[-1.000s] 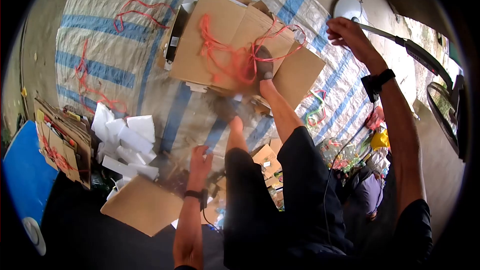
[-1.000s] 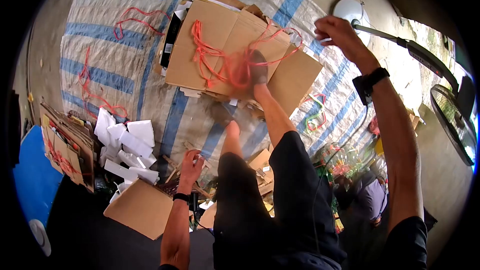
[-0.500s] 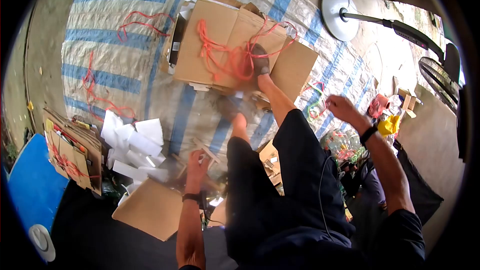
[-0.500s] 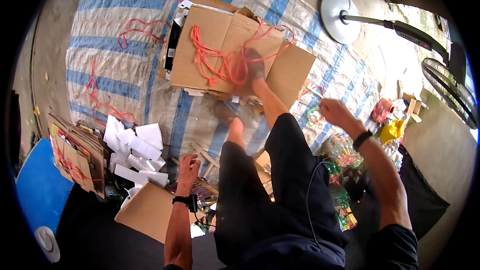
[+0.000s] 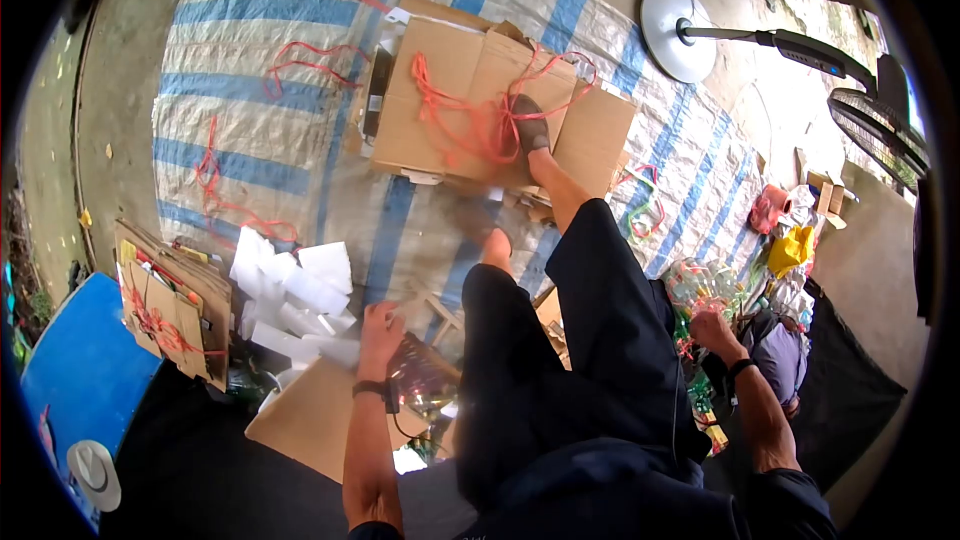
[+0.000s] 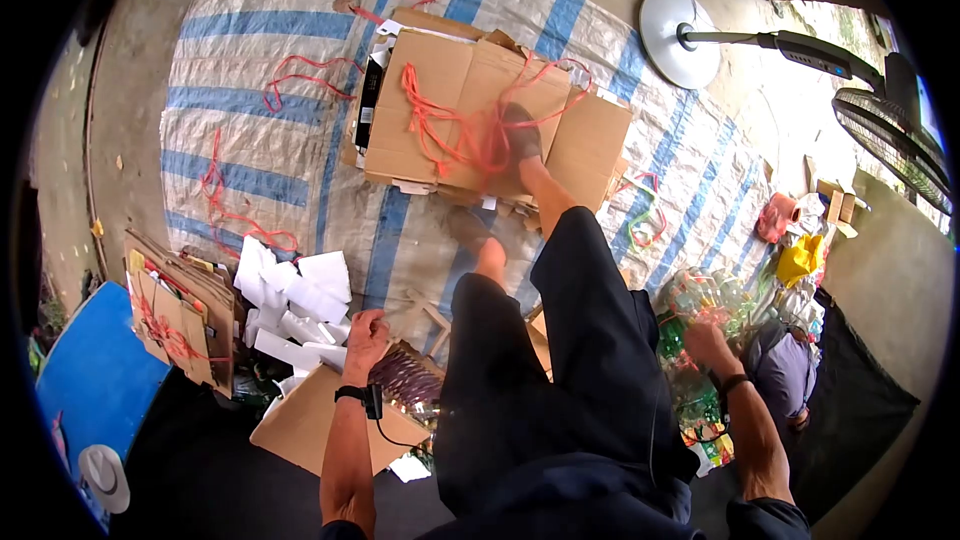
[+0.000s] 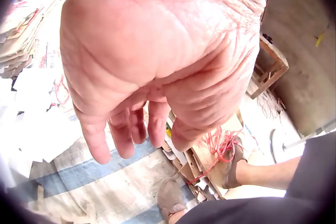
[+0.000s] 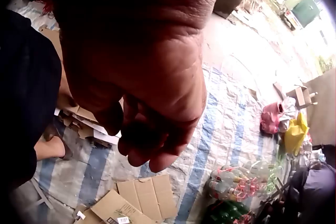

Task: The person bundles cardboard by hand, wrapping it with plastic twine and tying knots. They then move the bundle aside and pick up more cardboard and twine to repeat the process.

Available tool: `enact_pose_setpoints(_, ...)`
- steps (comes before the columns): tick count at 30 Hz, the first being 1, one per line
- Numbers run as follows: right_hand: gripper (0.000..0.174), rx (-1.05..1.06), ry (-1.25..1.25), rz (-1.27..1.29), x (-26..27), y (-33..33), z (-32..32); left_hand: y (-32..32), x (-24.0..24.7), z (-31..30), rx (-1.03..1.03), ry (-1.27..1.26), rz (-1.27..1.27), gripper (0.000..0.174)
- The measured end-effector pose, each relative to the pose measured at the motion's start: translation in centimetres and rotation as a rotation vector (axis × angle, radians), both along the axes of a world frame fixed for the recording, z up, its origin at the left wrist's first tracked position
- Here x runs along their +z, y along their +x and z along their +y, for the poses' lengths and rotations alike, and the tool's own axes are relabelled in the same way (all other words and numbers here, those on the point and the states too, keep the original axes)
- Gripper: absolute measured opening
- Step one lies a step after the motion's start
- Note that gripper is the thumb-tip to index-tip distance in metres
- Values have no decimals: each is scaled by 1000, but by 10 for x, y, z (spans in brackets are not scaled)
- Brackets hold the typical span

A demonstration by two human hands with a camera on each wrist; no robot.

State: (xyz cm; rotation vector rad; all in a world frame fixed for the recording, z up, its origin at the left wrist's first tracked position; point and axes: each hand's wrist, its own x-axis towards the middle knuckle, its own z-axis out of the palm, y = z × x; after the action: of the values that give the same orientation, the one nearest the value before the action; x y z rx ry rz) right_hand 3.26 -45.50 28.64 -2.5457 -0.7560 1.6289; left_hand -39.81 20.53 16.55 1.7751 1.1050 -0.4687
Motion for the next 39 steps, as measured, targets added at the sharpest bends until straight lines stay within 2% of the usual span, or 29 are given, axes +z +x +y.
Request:
enact_pose_setpoints(1,14,-104,-176,-18,36,-9,48,1,-1,2,-6,7,8,27)
enact_pose_setpoints(3,13,-194,-174,-40,50,-28,62,0,1,5,-17,-1,-2,27)
enact_pose_setpoints(4,13,-282,-175,-59,56,-44,48,-1,2,7,-27,-12,-9,27)
enact_pose_setpoints(5,11,-3,-67,-103,56,-56,35,0,3,10,-35,-9,-10,27)
enact_pose_setpoints(6,8,-59,41,-48,41,-75,-13,1,2,13,-52,-20,-4,28)
enact_pose_setpoints(8,5,-25,-138,-54,52,-111,-29,1,3,16,-75,-31,1,28)
enact_pose_setpoints(10,8,-151,-218,62,81,-131,-2,10,6,23,-74,-38,-1,29)
enact_pose_setpoints(11,13,-139,-12,2,83,-150,-11,13,7,26,-81,-39,-2,29)
enact_pose_setpoints(12,19,-210,-67,-25,81,-163,-10,12,8,27,-98,-53,-13,29)
enact_pose_setpoints(14,28,-403,-115,163,94,-174,-15,14,9,26,-111,-65,-23,29)
enact_pose_setpoints(15,35,-398,-110,148,89,-183,-32,7,7,20,-125,-57,-9,29)
enact_pose_setpoints(17,35,-358,-133,184,70,-194,-63,-8,10,8,-140,-54,16,29)
enact_pose_setpoints(18,36,-316,-155,213,67,-196,-72,-12,14,-1,-124,-95,27,29)
enact_pose_setpoints(19,36,-434,-182,195,101,-162,18,-19,18,-9,-109,-137,37,29)
enact_pose_setpoints(23,28,-403,-129,75,77,-149,27,-50,9,-36,-162,-144,70,26)
enact_pose_setpoints(24,27,-449,-135,24,81,-144,44,-49,12,-37,-166,-143,78,26)
enact_pose_setpoints(26,27,-560,-75,27,55,-162,-2,-36,21,-31,-242,-93,-23,27)
enact_pose_setpoints(28,25,-366,-40,115,60,-155,11,-22,25,-25,-202,-92,-5,26)
enact_pose_setpoints(29,24,-406,168,16,101,-142,84,-11,33,-21,-162,-73,16,25)
enact_pose_setpoints(30,26,-565,228,99,73,-168,26,-16,23,-19,-149,-81,-39,25)
enact_pose_setpoints(31,24,-799,164,104,128,-147,129,-10,24,-16,-121,-63,-35,26)
enact_pose_setpoints(32,24,-710,64,92,120,-144,118,-2,30,-14,-103,-67,-4,26)
enact_pose_setpoints(35,24,-579,26,98,93,-130,128,12,28,-14,3,-53,19,27)
enact_pose_setpoints(39,24,-468,-26,83,73,-115,112,25,40,-20,84,-89,27,28)
